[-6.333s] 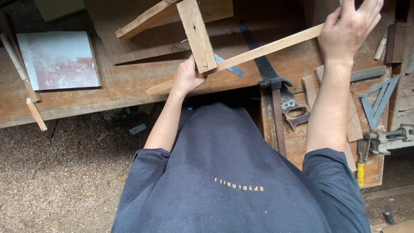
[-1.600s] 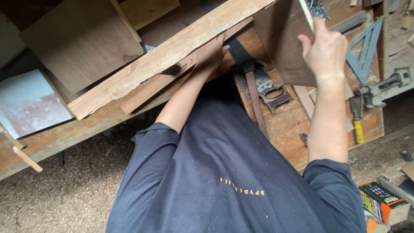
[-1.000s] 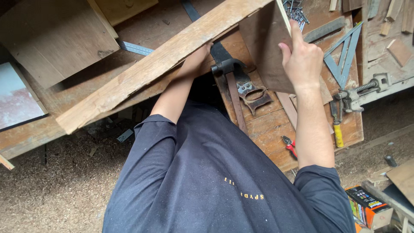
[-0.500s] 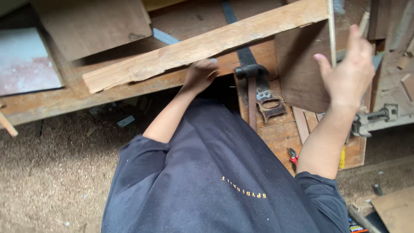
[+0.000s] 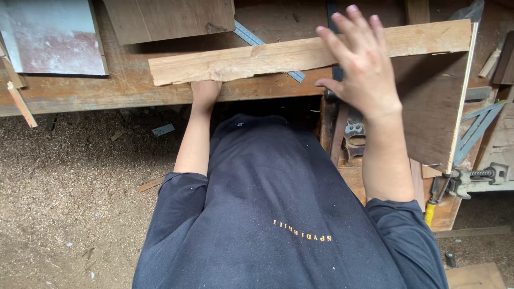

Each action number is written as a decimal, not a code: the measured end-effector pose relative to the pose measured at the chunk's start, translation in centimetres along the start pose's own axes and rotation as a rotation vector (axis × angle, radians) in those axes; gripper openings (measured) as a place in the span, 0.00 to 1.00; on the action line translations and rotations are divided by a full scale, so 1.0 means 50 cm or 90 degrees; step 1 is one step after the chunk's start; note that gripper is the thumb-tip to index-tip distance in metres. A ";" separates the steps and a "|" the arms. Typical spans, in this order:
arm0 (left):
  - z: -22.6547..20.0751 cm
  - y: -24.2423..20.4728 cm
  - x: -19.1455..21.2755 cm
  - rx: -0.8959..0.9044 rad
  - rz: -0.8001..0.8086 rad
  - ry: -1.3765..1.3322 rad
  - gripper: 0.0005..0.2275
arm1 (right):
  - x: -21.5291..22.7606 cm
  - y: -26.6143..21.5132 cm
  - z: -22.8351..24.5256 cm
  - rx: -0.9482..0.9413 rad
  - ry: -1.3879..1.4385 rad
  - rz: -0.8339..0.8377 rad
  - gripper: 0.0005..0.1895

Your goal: The person hammers nails into a wooden plank on a workbench. They repeatedly pick up nails, position them, and strike with a hammer, occasionally flipping the plank to continue nailing.

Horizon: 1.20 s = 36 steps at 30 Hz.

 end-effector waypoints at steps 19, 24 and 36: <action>-0.233 0.087 -0.102 0.149 -0.017 -0.407 0.20 | -0.006 0.058 0.013 0.035 0.067 -0.156 0.33; -0.209 0.071 -0.114 0.116 -0.091 -0.414 0.23 | -0.001 0.051 0.027 0.052 0.061 -0.170 0.33; -0.204 0.064 -0.144 0.315 0.190 -0.127 0.19 | 0.004 0.051 0.037 0.048 0.022 -0.199 0.29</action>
Point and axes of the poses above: each hand's wrist, its own y-axis towards the middle knuckle, its own x-axis out of the back of the hand, z = x × y, the point moved 9 cm from there along y, towards the middle knuckle, and after that the axes turned 14 degrees about -y, right-handed, at the moved point
